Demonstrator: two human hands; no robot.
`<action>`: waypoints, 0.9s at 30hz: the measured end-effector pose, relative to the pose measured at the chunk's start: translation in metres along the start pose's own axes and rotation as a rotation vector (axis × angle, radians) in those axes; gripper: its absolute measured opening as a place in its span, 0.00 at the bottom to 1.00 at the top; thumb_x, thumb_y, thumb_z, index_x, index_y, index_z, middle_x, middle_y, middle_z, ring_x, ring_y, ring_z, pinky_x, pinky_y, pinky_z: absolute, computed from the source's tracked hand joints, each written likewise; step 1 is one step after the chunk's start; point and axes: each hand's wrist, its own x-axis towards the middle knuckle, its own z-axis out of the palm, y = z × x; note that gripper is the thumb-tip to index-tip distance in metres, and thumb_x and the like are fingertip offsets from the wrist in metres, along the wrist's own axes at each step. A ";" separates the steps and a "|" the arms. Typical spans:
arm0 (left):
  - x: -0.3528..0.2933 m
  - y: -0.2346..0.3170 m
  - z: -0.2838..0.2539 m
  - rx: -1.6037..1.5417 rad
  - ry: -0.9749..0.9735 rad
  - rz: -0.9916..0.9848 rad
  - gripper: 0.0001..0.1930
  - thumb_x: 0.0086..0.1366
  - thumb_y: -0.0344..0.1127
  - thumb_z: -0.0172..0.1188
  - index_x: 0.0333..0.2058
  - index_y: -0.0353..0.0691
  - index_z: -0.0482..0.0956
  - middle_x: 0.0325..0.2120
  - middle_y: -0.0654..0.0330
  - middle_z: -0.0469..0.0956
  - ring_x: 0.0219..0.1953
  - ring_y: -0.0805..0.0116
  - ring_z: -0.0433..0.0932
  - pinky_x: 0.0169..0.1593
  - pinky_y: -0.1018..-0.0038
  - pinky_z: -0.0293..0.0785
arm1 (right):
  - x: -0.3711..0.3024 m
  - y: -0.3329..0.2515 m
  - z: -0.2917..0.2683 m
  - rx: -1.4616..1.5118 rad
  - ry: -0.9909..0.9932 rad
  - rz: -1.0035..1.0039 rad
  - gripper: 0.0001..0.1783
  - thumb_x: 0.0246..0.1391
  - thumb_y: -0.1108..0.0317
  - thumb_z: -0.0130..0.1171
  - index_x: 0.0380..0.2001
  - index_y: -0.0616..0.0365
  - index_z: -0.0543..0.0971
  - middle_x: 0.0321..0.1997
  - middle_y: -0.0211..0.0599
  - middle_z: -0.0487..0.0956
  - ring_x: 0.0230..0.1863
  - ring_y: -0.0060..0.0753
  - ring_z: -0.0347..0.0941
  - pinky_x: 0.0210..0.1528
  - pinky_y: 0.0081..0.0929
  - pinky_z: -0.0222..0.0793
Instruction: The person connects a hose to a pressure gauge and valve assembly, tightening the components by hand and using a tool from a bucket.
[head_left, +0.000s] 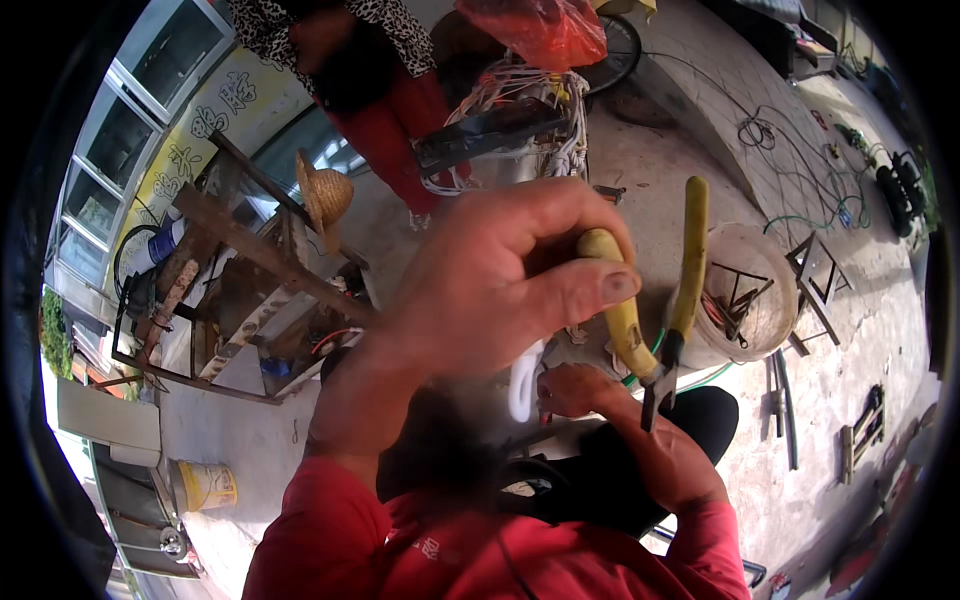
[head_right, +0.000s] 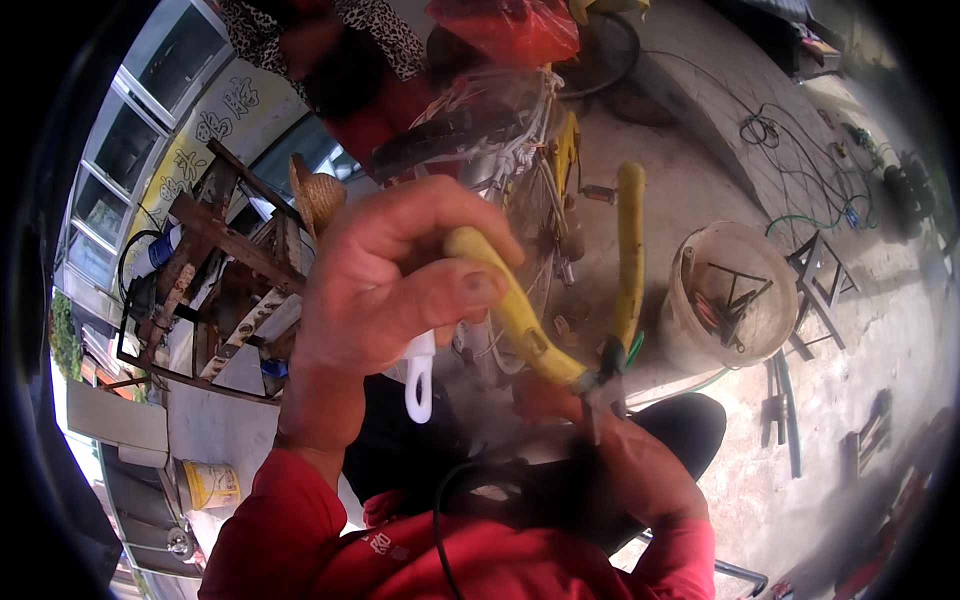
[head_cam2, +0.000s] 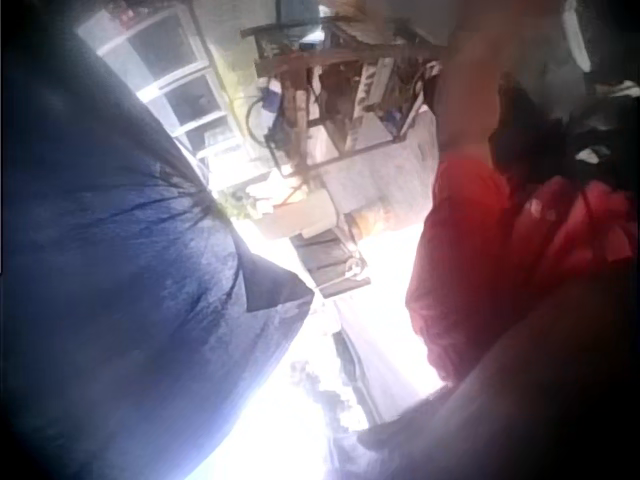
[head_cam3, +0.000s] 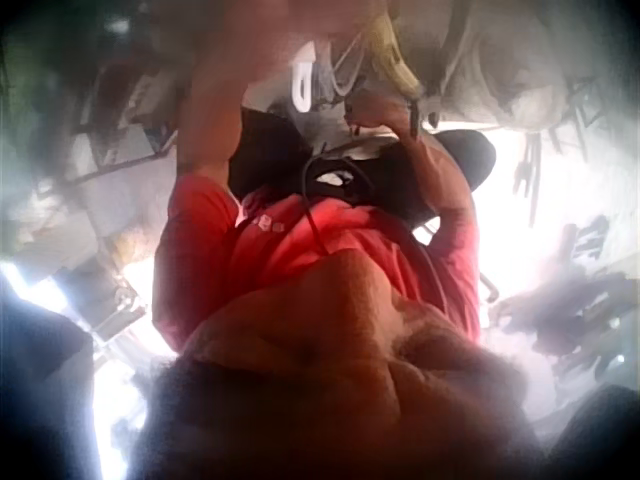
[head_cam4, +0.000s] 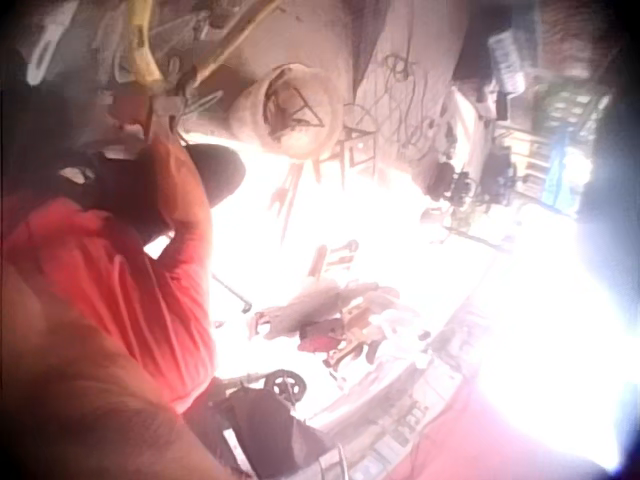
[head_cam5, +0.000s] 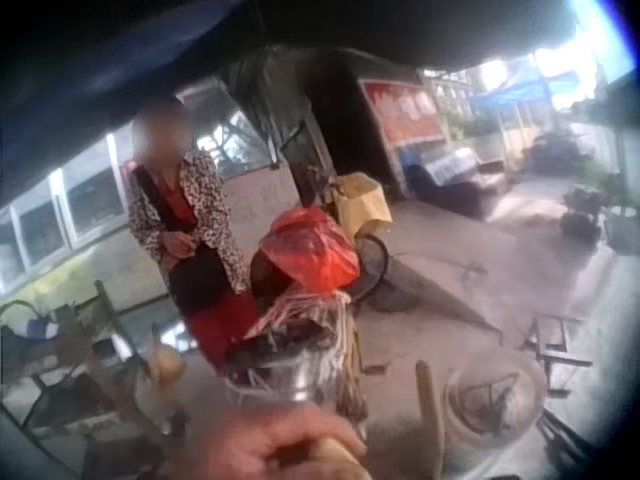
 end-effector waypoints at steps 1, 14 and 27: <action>-0.034 0.000 -0.024 0.051 0.047 0.071 0.12 0.62 0.35 0.66 0.40 0.32 0.81 0.26 0.61 0.79 0.21 0.81 0.74 0.26 0.83 0.68 | -0.008 -0.007 0.004 -0.069 -0.016 -0.004 0.18 0.61 0.55 0.53 0.42 0.55 0.84 0.40 0.45 0.85 0.42 0.47 0.82 0.48 0.41 0.76; -0.197 -0.363 -0.163 0.440 0.475 -0.673 0.15 0.65 0.44 0.62 0.42 0.39 0.81 0.33 0.50 0.82 0.36 0.53 0.81 0.43 0.61 0.76 | 0.031 -0.048 0.086 -0.100 0.086 0.333 0.23 0.64 0.49 0.48 0.44 0.53 0.85 0.42 0.46 0.85 0.46 0.54 0.82 0.50 0.45 0.75; -0.256 -0.615 -0.114 0.385 0.766 -0.961 0.17 0.62 0.46 0.63 0.39 0.36 0.81 0.37 0.43 0.83 0.43 0.41 0.81 0.48 0.52 0.75 | 0.059 -0.037 0.073 0.171 0.258 0.247 0.28 0.62 0.42 0.54 0.42 0.58 0.84 0.37 0.50 0.85 0.44 0.52 0.83 0.48 0.43 0.75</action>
